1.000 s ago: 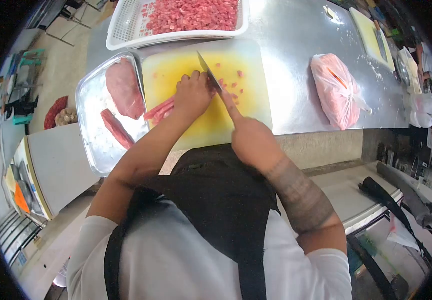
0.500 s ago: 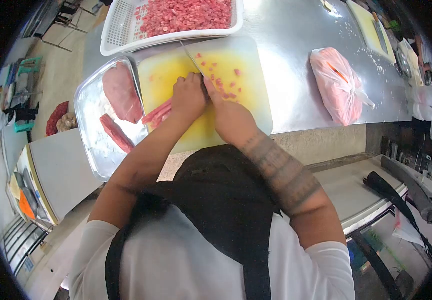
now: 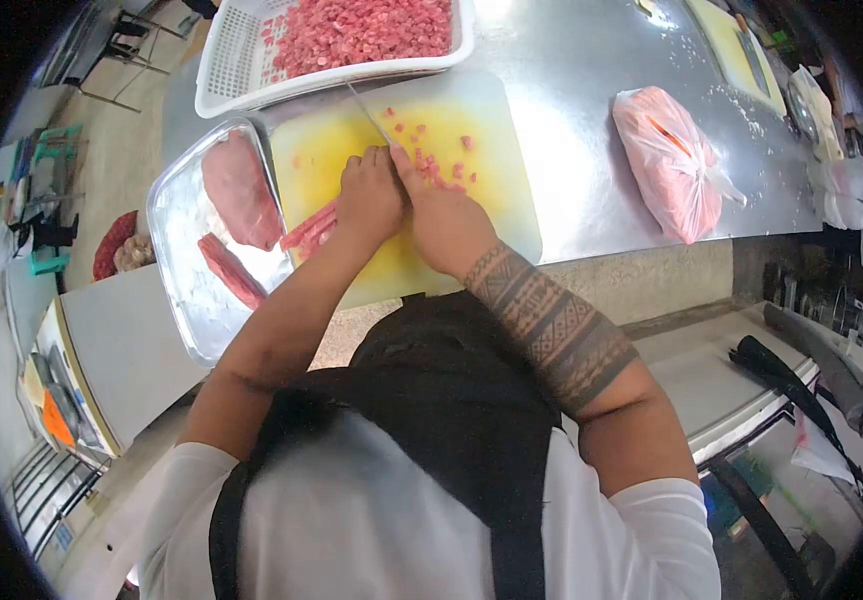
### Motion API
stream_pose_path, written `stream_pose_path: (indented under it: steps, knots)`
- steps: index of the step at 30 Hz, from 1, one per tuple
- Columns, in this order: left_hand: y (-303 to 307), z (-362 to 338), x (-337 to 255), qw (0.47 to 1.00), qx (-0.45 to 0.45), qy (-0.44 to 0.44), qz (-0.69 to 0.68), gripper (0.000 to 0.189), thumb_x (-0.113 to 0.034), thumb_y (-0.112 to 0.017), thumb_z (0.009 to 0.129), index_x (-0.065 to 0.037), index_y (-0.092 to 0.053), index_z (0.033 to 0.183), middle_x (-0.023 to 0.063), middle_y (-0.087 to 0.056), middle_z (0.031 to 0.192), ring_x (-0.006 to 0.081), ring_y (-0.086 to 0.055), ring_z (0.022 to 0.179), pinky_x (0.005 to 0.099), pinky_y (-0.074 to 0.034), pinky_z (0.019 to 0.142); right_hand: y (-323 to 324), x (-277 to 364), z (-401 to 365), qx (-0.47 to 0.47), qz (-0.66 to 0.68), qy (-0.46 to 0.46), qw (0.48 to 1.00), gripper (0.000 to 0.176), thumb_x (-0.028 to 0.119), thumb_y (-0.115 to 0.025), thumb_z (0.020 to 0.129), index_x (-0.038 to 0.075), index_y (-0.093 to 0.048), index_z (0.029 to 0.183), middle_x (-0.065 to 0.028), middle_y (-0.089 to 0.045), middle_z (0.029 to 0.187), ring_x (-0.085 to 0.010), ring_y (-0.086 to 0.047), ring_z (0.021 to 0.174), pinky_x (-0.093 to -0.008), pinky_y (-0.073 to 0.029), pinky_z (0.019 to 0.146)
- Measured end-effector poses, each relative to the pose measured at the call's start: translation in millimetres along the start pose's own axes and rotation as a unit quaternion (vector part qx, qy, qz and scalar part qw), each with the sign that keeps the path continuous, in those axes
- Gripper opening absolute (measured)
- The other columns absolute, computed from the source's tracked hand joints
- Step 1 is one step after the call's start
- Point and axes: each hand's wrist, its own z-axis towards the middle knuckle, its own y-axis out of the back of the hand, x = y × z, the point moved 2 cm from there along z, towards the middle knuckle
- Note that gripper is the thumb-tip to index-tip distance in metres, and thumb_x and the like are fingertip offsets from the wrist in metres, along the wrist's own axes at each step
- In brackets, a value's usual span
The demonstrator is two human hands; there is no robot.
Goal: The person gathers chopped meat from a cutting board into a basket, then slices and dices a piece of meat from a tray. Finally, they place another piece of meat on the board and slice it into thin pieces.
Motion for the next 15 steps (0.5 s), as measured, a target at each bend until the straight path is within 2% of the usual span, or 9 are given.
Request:
stream_pose_path:
  steps: [4,7,8,10,15]
  knots:
    - [12,0,-3,1.000,0.021,0.021,0.002,0.038,-0.029,-0.080,0.084,-0.005,-0.064,0.109,0.0136,-0.065,0.108,0.0380,-0.062,0.098,0.0488,-0.050,0.083,25,-5,-13,0.058,0.017,-0.072,0.996,0.096,0.001,-0.054,0.089,0.023,-0.009,0.172,-0.0265,-0.071,0.084,-0.0451,-0.070,0.076,-0.0555,-0.056,0.073]
    - [24,-13,-5,0.999,-0.046,0.013,0.003,0.040,-0.032,-0.083,0.082,-0.008,-0.064,0.109,0.0114,-0.064,0.110,0.0373,-0.063,0.099,0.0503,-0.050,0.083,37,-6,-36,0.091,-0.019,-0.105,0.990,0.098,0.001,-0.054,0.089,0.024,-0.007,0.172,-0.0258,-0.070,0.082,-0.0451,-0.069,0.074,-0.0558,-0.055,0.071]
    - [25,-15,-5,1.000,-0.021,0.014,0.002,0.041,-0.033,-0.083,0.083,-0.008,-0.064,0.109,0.0112,-0.064,0.110,0.0371,-0.063,0.098,0.0509,-0.050,0.083,38,-5,-43,0.099,-0.034,-0.114,0.988,0.098,0.001,-0.054,0.089,0.024,-0.007,0.172,-0.0253,-0.070,0.081,-0.0448,-0.069,0.073,-0.0558,-0.055,0.071]
    - [26,-16,-5,1.000,0.027,0.013,0.000,0.041,-0.035,-0.082,0.084,-0.009,-0.065,0.111,0.0107,-0.063,0.110,0.0366,-0.063,0.097,0.0520,-0.050,0.082,36,-2,-53,0.085,-0.053,-0.094,0.990,0.100,0.000,-0.055,0.088,0.023,-0.006,0.172,-0.0248,-0.070,0.080,-0.0446,-0.069,0.073,-0.0554,-0.056,0.072]
    - [15,-15,-1,0.999,0.024,0.016,0.019,0.043,-0.036,-0.079,0.085,-0.009,-0.064,0.115,0.0109,-0.063,0.109,0.0367,-0.062,0.095,0.0517,-0.050,0.081,63,32,-80,0.119,-0.061,-0.094,0.987,0.098,0.001,-0.055,0.088,0.022,-0.009,0.172,-0.0247,-0.070,0.079,-0.0433,-0.070,0.073,-0.0544,-0.056,0.072]
